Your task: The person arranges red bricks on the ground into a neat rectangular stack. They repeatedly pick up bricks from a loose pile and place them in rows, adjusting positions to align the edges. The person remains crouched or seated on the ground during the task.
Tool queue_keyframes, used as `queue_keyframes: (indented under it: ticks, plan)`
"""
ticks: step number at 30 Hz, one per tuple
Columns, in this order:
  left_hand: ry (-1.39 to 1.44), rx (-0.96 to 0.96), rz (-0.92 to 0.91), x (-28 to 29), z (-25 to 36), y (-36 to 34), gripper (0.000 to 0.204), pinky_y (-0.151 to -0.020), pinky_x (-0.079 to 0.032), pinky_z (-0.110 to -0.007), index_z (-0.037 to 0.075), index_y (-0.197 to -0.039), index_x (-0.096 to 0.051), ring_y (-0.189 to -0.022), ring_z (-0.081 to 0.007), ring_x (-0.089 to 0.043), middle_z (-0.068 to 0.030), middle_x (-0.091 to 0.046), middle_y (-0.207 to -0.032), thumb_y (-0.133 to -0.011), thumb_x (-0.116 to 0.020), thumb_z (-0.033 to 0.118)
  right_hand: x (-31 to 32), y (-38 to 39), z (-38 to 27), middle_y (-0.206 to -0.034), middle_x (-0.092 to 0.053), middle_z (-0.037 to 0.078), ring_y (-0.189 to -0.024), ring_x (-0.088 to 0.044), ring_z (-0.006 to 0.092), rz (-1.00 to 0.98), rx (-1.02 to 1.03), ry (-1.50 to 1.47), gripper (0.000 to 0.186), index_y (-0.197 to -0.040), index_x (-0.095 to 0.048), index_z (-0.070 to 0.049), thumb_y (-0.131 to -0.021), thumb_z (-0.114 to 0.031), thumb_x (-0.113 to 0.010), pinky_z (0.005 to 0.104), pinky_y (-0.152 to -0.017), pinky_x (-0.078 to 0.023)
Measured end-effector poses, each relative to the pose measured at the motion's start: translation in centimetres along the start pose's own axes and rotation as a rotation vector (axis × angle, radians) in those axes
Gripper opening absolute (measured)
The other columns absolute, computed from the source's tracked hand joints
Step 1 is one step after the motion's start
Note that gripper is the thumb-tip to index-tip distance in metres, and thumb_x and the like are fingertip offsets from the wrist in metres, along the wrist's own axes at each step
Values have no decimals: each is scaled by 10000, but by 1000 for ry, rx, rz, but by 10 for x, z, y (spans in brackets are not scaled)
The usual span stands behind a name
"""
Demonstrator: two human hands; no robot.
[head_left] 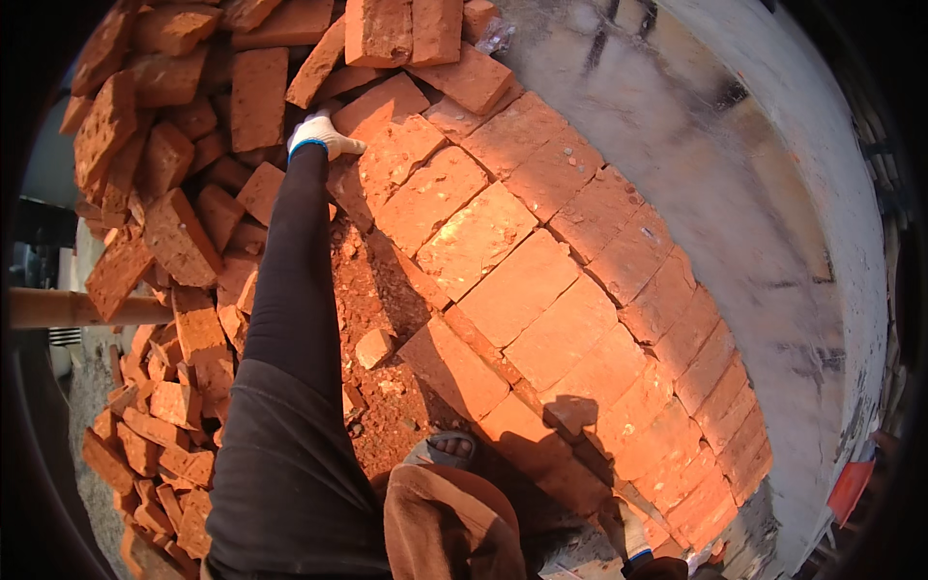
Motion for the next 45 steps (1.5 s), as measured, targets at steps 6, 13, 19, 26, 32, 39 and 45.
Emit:
queue_keyframes:
  ticks: [6,13,19,26,32,39,45]
  plan:
    - [-141,-298,223,10,26,20,1316,-1289,-532,-532,69,-1833,-382,-1591,-408,-597,-237,-559,-1772,-775,-1025,517,-2,-5,18,-1186,-786,90,-1103,-730,203,-65,-31,82,316,-1318,-772,-18,-1062,-202,-802,385,-983,-593]
    - [-271,-342,279,14,37,31,1103,-1159,-590,-534,75,-1731,-517,-1395,-389,-738,-208,-719,-1556,-814,-983,474,5,-21,19,-1164,-795,74,-1068,-724,192,-41,-54,-18,310,-1329,-786,8,-1083,-179,-813,370,-965,-588]
    - [-265,-238,390,37,40,47,1059,-1107,-614,-523,69,-1646,-603,-1309,-351,-787,-177,-777,-1440,-759,-1025,466,8,-31,16,-1152,-805,64,-1046,-724,184,-49,-11,-42,313,-1351,-796,27,-1101,-160,-820,357,-954,-586]
    - [-35,-115,437,14,6,65,1069,-1218,-557,-544,64,-1708,-545,-1508,-382,-643,-178,-644,-1655,-823,-996,459,7,-42,2,-1114,-843,70,-926,-746,133,8,-101,-73,283,-1379,-825,0,-1149,-157,-774,302,-826,-599]
    - [693,225,334,-88,-43,110,962,-1266,-526,-492,-38,-1662,-599,-1506,-409,-658,-288,-665,-1625,-983,-857,593,11,-24,-34,-912,-768,11,-636,-615,86,93,71,-26,228,-1345,-827,-40,-1162,-156,-759,300,-567,-477]
    - [1126,175,264,-139,-30,126,729,-928,-624,-383,-72,-1558,-677,-1048,-233,-785,-177,-809,-1273,-1083,-833,459,12,-14,-1,-984,-793,63,-717,-680,122,77,43,81,290,-1380,-815,-17,-1147,-188,-783,318,-643,-537]
    - [1028,160,171,-129,-25,135,698,-765,-650,-401,-76,-1454,-663,-894,-226,-793,-169,-759,-1119,-1071,-810,489,-9,-26,-2,-1123,-828,98,-956,-742,157,-33,124,204,327,-1408,-784,20,-1145,-175,-791,320,-832,-595]
Point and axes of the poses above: each hand's wrist, its own y-axis away from the middle knuckle, its own x-axis out of the back of the hand, z = x × y, the point moved 8 cm from there along -y, towards the middle knuckle
